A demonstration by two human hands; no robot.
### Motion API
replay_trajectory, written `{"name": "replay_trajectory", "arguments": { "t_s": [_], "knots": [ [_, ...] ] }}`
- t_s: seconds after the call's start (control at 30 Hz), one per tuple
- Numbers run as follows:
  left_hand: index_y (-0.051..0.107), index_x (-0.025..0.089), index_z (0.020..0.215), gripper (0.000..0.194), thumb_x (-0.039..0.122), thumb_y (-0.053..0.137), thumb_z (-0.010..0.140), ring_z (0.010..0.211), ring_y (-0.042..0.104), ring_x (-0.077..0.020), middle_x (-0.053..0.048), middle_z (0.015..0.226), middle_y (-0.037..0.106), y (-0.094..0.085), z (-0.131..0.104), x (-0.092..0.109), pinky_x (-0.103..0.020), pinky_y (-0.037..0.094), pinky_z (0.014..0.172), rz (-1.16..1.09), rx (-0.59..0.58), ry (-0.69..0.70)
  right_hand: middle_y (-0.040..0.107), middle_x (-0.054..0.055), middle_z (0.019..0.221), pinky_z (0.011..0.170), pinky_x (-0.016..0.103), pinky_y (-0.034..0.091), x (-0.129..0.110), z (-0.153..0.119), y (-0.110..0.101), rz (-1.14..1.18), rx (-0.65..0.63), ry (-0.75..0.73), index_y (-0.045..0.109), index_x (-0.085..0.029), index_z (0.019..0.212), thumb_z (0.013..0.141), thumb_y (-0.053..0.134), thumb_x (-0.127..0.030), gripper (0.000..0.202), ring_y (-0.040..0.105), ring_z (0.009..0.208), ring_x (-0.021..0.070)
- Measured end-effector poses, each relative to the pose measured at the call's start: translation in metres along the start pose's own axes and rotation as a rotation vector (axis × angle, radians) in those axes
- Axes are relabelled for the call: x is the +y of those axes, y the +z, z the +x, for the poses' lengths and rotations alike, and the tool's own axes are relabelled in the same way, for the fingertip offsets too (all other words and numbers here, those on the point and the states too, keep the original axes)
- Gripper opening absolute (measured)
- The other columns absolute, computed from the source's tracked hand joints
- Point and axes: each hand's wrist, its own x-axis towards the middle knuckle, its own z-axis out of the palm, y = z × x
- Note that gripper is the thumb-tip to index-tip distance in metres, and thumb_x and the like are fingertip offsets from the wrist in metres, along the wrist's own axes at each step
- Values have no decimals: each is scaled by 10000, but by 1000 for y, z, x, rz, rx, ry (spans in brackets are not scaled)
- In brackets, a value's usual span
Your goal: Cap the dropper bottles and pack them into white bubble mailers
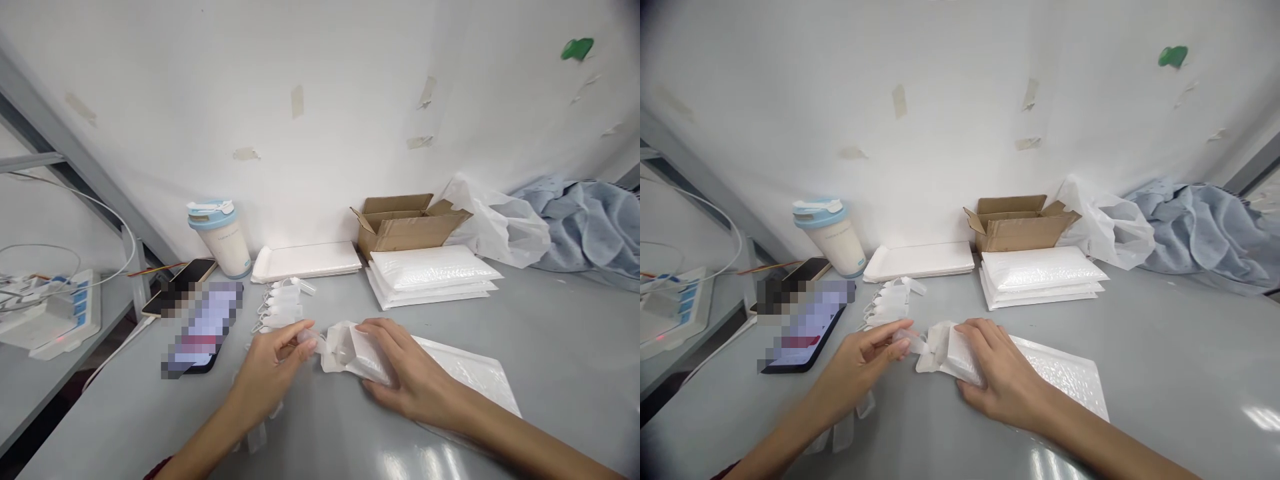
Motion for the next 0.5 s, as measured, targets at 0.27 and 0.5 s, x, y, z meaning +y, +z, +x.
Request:
{"name": "replay_trajectory", "arguments": {
  "t_s": [0.27,0.5],
  "knots": [
    [528,176,1284,452,372,441,886,935,654,-214,-53,1027,713,17,-6,-6,-300,522,808,52,-80,111,448,117,1220,909,433,409,2,-1,2,-6,4,-23,324,-200,1282,709,567,-143,625,440,1103,274],
    [625,192,1121,312,224,439,872,917,649,-217,-67,1013,700,23,-8,-11,-339,523,806,393,44,351,437,123,1242,931,443,393,0,0,1,-20,-21,-11,307,-194,1293,713,583,-168,643,420,1128,283]
  ]
}}
